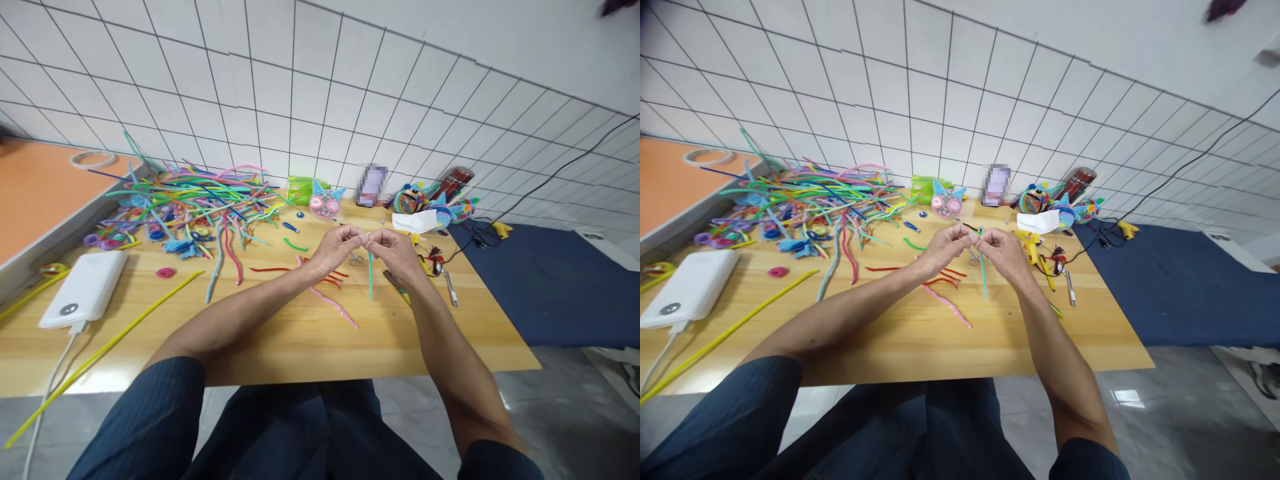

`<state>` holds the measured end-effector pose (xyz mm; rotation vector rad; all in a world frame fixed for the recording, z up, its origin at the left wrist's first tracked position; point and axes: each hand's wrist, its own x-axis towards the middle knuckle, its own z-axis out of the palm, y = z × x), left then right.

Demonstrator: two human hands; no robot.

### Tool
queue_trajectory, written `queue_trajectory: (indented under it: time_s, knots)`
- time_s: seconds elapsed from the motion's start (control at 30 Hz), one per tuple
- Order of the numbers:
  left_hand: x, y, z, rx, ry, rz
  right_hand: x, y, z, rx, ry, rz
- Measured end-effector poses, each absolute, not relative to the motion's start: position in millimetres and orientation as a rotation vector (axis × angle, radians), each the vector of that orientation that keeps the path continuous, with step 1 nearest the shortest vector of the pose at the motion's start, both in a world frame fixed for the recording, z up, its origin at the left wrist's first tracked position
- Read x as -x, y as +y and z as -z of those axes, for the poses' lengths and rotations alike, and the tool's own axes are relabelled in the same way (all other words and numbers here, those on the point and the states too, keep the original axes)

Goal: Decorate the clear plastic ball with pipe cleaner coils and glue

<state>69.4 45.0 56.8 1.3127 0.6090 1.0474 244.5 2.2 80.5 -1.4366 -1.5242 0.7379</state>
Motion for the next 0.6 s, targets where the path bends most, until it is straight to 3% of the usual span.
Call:
queue_trajectory:
  time_s: [0.4,0.6]
  knots:
    - [-31,62,-63,-0.965,0.788,-1.174,-249,-15,-55,1.248,-1.411,-1.004]
    - [-19,65,-59,-0.875,0.771,-1.078,-244,-31,-68,0.943,-1.220,-1.192]
